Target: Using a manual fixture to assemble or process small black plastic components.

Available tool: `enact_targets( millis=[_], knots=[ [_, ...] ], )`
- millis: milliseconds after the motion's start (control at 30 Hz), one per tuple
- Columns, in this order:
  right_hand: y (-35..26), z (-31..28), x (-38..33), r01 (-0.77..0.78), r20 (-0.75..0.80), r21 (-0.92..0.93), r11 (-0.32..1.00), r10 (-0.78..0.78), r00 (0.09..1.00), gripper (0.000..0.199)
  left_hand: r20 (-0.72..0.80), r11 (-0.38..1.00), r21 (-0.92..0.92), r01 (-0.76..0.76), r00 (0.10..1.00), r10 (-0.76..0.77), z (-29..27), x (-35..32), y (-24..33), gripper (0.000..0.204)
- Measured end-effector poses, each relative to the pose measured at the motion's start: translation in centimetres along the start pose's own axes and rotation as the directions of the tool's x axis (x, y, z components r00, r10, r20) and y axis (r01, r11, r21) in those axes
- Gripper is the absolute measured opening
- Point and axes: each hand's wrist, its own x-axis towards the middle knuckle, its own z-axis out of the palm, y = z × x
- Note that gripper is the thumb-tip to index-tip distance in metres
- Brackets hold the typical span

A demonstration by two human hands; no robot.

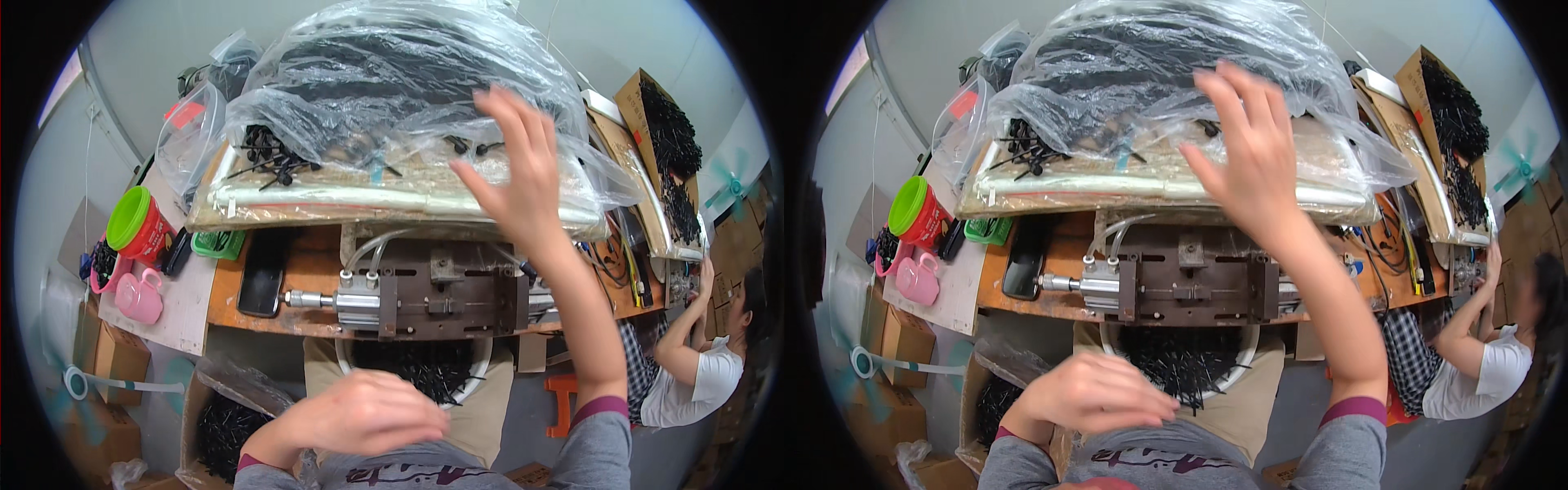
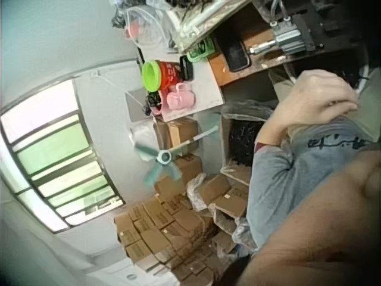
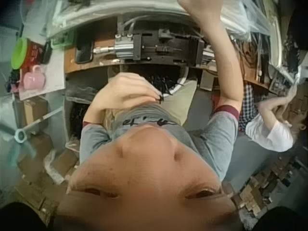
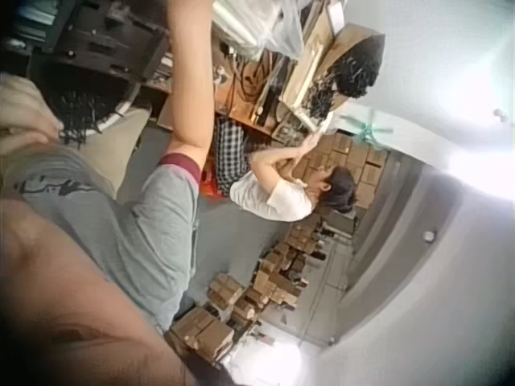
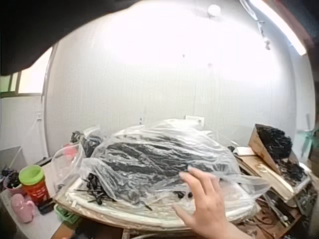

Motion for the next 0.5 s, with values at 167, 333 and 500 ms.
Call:
enact_targets(
  millis=[167,333,500],
  knots=[
    [7.1,6.2,9.2,0.155,0.23,-0.57,0.807,-0.025,0.973,0.094,-0.202,0.943,0.332,0.018,0.978,0.053,-5.5,3.3,-1.8,0.008],
    [10.8,9.8,17.4,-0.315,0.69,-0.373,0.873,0.488,0.535,0.04,-0.18,0.909,0.417,0.008,0.981,0.074,-11.4,8.5,-4.7,0.008],
    [16.0,7.9,26.2,-0.643,0.082,0.44,0.627,0.685,0.724,0.031,-0.195,0.921,0.258,0.291,0.95,-0.245,-20.3,15.5,-8.6,0.038]
  ],
)
